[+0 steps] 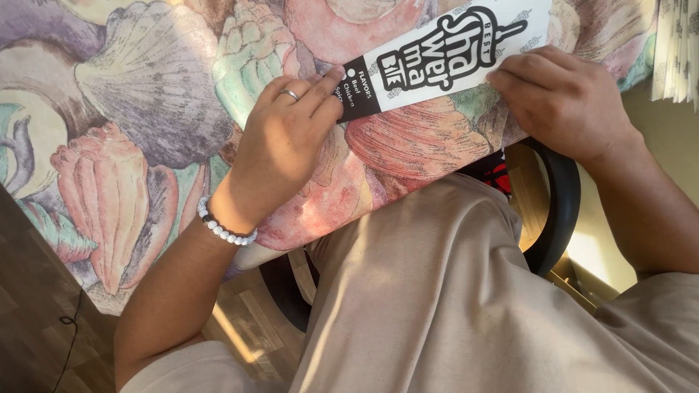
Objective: Peeling and handling sticker sheets to prepare them for use or packaging.
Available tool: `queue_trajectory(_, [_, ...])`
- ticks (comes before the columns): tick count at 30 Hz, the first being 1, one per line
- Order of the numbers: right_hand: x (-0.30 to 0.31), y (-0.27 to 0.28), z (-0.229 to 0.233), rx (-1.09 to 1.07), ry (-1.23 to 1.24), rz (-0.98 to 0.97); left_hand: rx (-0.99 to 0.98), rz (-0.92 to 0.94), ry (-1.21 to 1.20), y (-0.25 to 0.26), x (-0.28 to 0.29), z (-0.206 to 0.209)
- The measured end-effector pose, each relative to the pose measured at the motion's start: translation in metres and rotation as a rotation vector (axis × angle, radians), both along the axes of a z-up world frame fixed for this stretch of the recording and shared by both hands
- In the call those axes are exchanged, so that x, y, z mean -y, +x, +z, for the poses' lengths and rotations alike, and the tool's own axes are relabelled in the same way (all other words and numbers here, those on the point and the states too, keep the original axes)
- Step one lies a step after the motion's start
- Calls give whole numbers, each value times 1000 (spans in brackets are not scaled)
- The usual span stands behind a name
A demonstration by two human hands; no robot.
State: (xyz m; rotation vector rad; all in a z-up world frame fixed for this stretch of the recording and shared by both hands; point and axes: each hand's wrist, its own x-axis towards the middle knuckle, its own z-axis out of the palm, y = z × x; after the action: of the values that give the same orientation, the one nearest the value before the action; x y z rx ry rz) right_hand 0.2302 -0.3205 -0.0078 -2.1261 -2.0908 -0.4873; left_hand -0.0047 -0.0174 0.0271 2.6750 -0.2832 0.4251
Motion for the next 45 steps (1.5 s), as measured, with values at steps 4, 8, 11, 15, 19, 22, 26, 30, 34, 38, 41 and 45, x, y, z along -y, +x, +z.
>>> queue_trajectory(4, [-28, -15, -9, -183, 137, 85, 57, -7, -20, 0, -2, -2])
queue_trajectory(8, [-71, -44, -1, -132, 149, 126, 45, 3, -14, -1, -1, -5])
queue_trajectory(11, [-81, -53, 7, -115, 123, 138, 42, 8, -8, -1, 0, -4])
queue_trajectory(15, [-61, -38, 0, -116, 115, 106, 37, 17, 39, 0, 2, 0])
queue_trajectory(19, [-29, -21, 3, -111, 55, 41, 22, 48, 86, 1, 8, 4])
queue_trajectory(22, [-8, -10, -1, -19, 24, -37, 31, 28, 61, 2, 8, 7])
queue_trajectory(26, [-4, -6, -8, 12, 65, -28, 43, 15, 57, 3, 6, 8])
queue_trajectory(30, [-5, -6, -10, -37, 55, 3, 47, -10, 1, 5, 3, 6])
queue_trajectory(34, [-5, -3, -9, 19, 23, 6, 43, -16, 11, 6, 1, 5])
queue_trajectory(38, [-11, -2, 2, 26, 15, 21, 21, -6, 86, 7, -1, -4])
queue_trajectory(41, [-26, -4, 4, -61, -37, -28, -50, 11, 219, 7, -3, -12])
queue_trajectory(45, [-83, -27, 7, 73, -1, -32, -21, 11, 191, 7, -3, -11])
